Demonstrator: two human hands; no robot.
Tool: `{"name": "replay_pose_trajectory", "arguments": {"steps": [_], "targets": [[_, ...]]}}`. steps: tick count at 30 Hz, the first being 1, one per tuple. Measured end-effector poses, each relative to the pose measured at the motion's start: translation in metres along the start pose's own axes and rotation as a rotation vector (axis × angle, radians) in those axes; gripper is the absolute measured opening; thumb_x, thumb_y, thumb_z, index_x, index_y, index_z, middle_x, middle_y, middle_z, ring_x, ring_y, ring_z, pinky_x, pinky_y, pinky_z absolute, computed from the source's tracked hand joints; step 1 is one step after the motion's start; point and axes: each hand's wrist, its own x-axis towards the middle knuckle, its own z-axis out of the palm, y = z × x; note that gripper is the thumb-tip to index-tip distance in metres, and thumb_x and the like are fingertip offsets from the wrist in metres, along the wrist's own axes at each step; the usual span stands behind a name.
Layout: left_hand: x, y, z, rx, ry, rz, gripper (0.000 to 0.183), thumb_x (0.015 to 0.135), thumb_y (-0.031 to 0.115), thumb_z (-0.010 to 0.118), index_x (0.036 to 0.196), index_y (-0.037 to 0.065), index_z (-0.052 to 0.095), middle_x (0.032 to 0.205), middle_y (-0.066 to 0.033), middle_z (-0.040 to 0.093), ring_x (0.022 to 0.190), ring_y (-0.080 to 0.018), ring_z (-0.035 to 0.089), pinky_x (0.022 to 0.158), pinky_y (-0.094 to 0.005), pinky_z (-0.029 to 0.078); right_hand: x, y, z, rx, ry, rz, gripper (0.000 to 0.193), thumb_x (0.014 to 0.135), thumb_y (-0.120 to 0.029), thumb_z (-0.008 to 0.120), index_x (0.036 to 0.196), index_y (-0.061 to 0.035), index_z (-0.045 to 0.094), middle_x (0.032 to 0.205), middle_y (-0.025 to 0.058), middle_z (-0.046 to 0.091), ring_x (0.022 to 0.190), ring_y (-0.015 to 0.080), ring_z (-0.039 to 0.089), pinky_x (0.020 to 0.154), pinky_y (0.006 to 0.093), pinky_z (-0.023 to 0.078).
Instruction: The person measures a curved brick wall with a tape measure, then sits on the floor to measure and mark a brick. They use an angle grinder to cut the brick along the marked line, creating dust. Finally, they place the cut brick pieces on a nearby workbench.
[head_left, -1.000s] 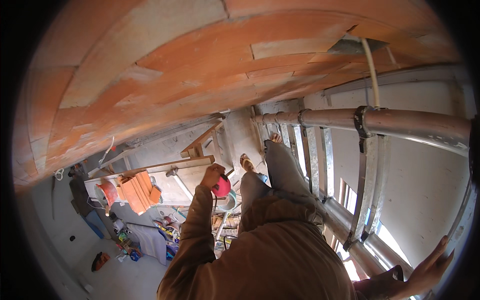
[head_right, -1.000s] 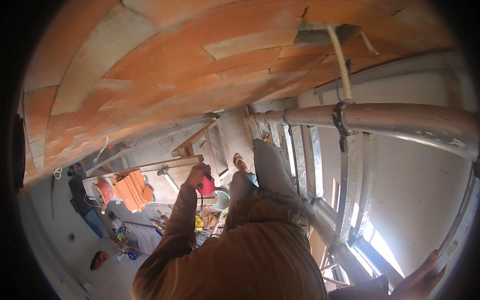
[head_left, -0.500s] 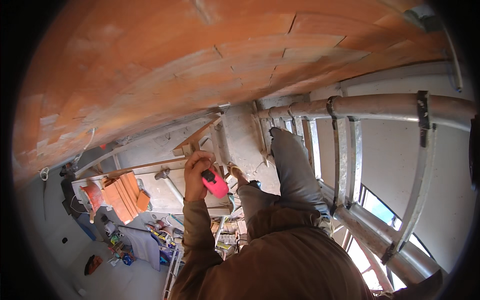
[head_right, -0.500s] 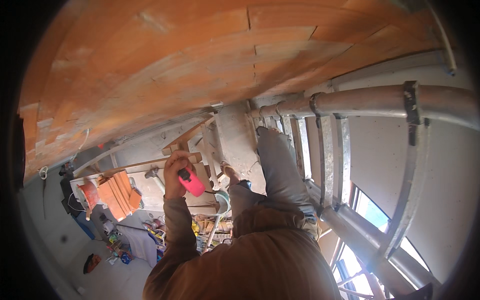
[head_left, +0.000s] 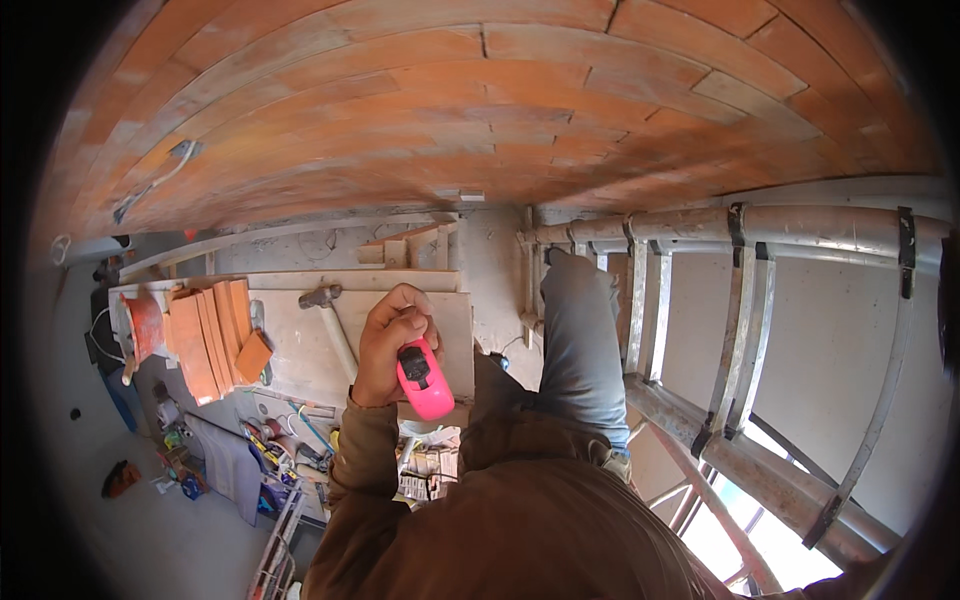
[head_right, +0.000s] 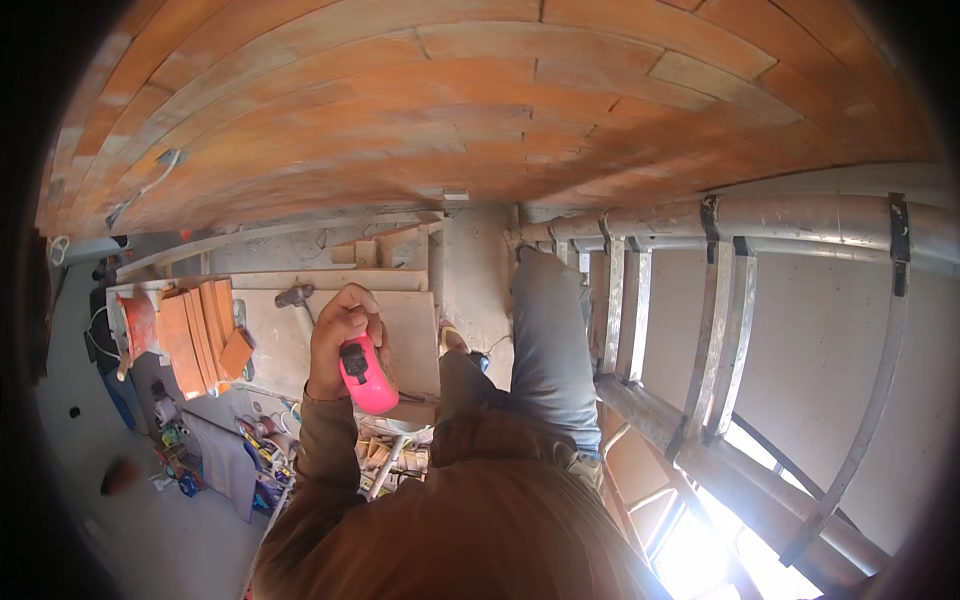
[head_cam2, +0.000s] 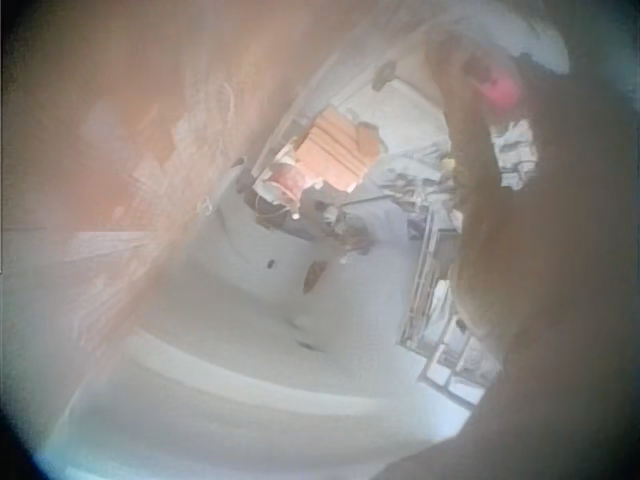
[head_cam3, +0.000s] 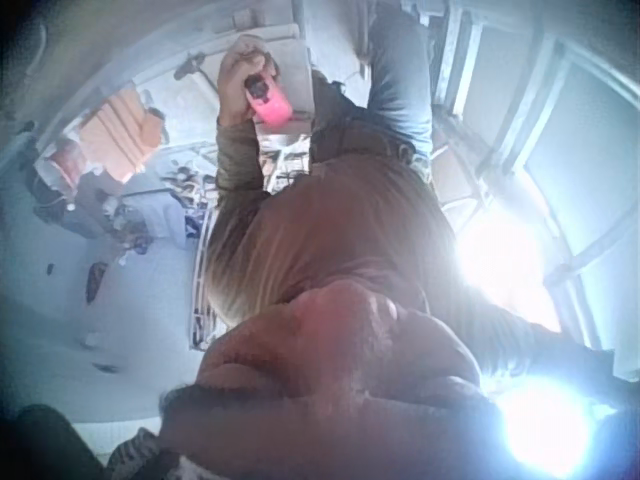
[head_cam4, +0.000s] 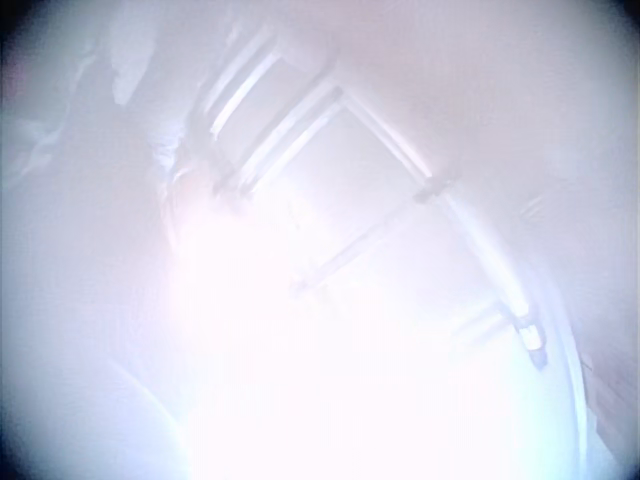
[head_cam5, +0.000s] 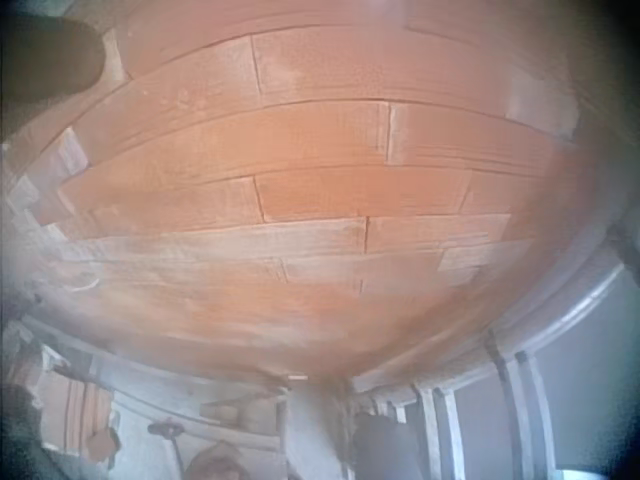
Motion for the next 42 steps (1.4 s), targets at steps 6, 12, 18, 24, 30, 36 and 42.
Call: {"name": "replay_pose_trajectory", "arguments": {"steps": [6, 12, 18, 24, 30, 36, 42], "targets": [[-0.019, 0.005, 0.003, 0.07, -0.031, 0.03, 0.01, 0.092, 0.016, 0.057, 0.095, 0.006, 0.055, 0.071, -0.0055, 0.058, 0.062, -0.0135, 0.059, 0.058, -0.029, 0.05, -0.045, -0.028, 0.04, 0.181, -0.024, -0.068, 0.058, 0.092, -0.045, 0.06, 0.127, 0.0017, 0.059, 0.118, 0.0187, 0.066, 0.11, 0.0319, 0.063, 0.093, 0.0372, 0.05], [-0.053, 0.001, -0.001, 0.027, -0.062, 0.092, 0.015, 0.094, 0.019, 0.056, 0.098, 0.005, 0.055, 0.073, -0.0058, 0.058, 0.066, -0.0147, 0.059, 0.062, -0.0303, 0.051, -0.092, -0.106, 0.08, 0.394, -0.083, -0.245, 0.056, 0.091, -0.042, 0.062, 0.125, 0.0015, 0.06, 0.118, 0.0186, 0.065, 0.11, 0.0324, 0.063, 0.094, 0.0378, 0.049], [-0.09, -0.012, -0.007, -0.131, -0.112, 0.201, 0.018, 0.093, 0.022, 0.056, 0.1, 0.005, 0.053, 0.073, -0.0072, 0.057, 0.063, -0.0186, 0.06, 0.06, -0.0314, 0.05, -0.13, -0.157, 0.1, 0.585, -0.059, -0.388, 0.053, 0.09, -0.039, 0.063, 0.124, 0.0014, 0.061, 0.118, 0.0186, 0.065, 0.109, 0.0329, 0.063, 0.094, 0.0385, 0.049], [-0.154, -0.092, -0.018, -0.29, -0.246, 0.501, 0.018, 0.095, 0.021, 0.054, 0.098, 0.005, 0.048, 0.073, -0.0111, 0.06, 0.059, -0.0228, 0.061, 0.053, -0.0329, 0.05, -0.181, -0.161, 0.125, 0.732, -0.018, -0.526, 0.051, 0.089, -0.037, 0.065, 0.123, 0.0012, 0.061, 0.118, 0.0186, 0.064, 0.109, 0.0334, 0.062, 0.094, 0.0391, 0.049], [-0.246, -0.196, -0.046, -0.31, -0.086, 0.628, 0.02, 0.095, 0.024, 0.054, 0.096, 0.005, 0.047, 0.072, -0.0119, 0.059, 0.059, -0.0234, 0.061, 0.055, -0.0327, 0.05, -0.223, -0.168, 0.136, 0.844, 0.015, -0.692, 0.048, 0.088, -0.034, 0.066, 0.121, 0.0011, 0.062, 0.118, 0.0185, 0.064, 0.109, 0.0339, 0.062, 0.095, 0.0397, 0.048], [-0.288, -0.333, -0.078, -0.875, 0.171, 0.465, 0.028, 0.09, 0.036, 0.06, 0.088, 0.008, 0.058, 0.077, -0.0094, 0.062, 0.062, -0.0285, 0.062, 0.059, -0.0418, 0.05, -0.245, -0.178, 0.119, 0.917, 0.064, -0.892, 0.046, 0.088, -0.031, 0.068, 0.12, 0.0009, 0.062, 0.118, 0.0185, 0.063, 0.109, 0.0344, 0.061, 0.095, 0.0403, 0.048], [-0.304, -0.454, -0.108, -1.436, 0.546, 0.398, 0.041, 0.086, 0.045, 0.067, 0.078, 0.005, 0.064, 0.085, -0.012, 0.067, 0.078, -0.0321, 0.066, 0.068, -0.0445, 0.054, -0.261, -0.21, 0.074, 1.018, 0.15, -1.15, 0.044, 0.087, -0.029, 0.069, 0.118, 0.0008, 0.063, 0.118, 0.0185, 0.063, 0.109, 0.035, 0.061, 0.095, 0.0409, 0.048]]}}
